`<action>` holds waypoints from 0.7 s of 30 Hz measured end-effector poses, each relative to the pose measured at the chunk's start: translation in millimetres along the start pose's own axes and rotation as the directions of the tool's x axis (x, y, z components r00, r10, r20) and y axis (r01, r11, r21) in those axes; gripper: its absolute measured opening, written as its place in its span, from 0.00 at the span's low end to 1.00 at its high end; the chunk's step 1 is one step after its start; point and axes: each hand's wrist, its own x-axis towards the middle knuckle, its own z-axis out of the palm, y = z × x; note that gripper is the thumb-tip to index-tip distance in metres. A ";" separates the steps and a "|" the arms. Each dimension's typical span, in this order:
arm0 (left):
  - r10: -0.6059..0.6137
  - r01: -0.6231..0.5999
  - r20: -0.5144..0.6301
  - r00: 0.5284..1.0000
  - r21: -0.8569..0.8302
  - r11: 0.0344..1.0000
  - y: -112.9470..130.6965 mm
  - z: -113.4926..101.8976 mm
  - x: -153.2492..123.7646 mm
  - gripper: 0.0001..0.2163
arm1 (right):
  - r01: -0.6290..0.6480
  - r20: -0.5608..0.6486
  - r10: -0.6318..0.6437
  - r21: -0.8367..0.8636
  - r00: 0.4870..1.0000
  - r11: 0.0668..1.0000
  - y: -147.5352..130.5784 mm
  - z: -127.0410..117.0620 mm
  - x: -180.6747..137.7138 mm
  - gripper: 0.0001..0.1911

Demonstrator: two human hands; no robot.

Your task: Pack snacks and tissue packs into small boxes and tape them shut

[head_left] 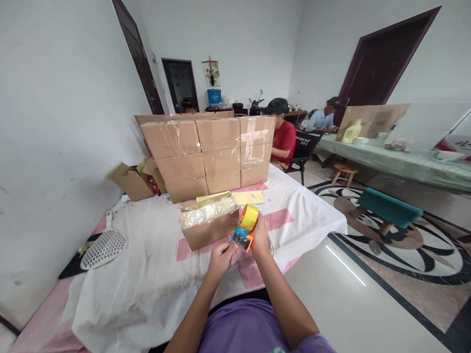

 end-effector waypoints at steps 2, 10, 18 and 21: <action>-0.004 0.004 0.013 1.000 -0.008 1.000 1.9 0.5 1.4 0.31 | -0.023 0.014 0.023 0.024 1.000 0.999 3.2 -1.5 -0.4 0.22; -0.022 0.022 0.017 1.000 0.003 1.000 12.2 2.0 -0.7 0.32 | -0.080 -0.013 0.082 0.116 0.997 0.990 12.5 -8.2 3.7 0.16; -0.032 0.034 -0.032 0.999 0.069 0.997 24.8 9.8 -9.3 0.32 | -0.041 -0.048 0.044 0.044 0.998 0.998 1.6 -9.0 -0.5 0.18; 0.010 -0.007 -0.025 1.000 0.095 0.995 36.2 9.0 -13.3 0.29 | 0.020 -0.050 -0.020 -0.009 0.999 1.000 -7.5 -10.2 2.9 0.18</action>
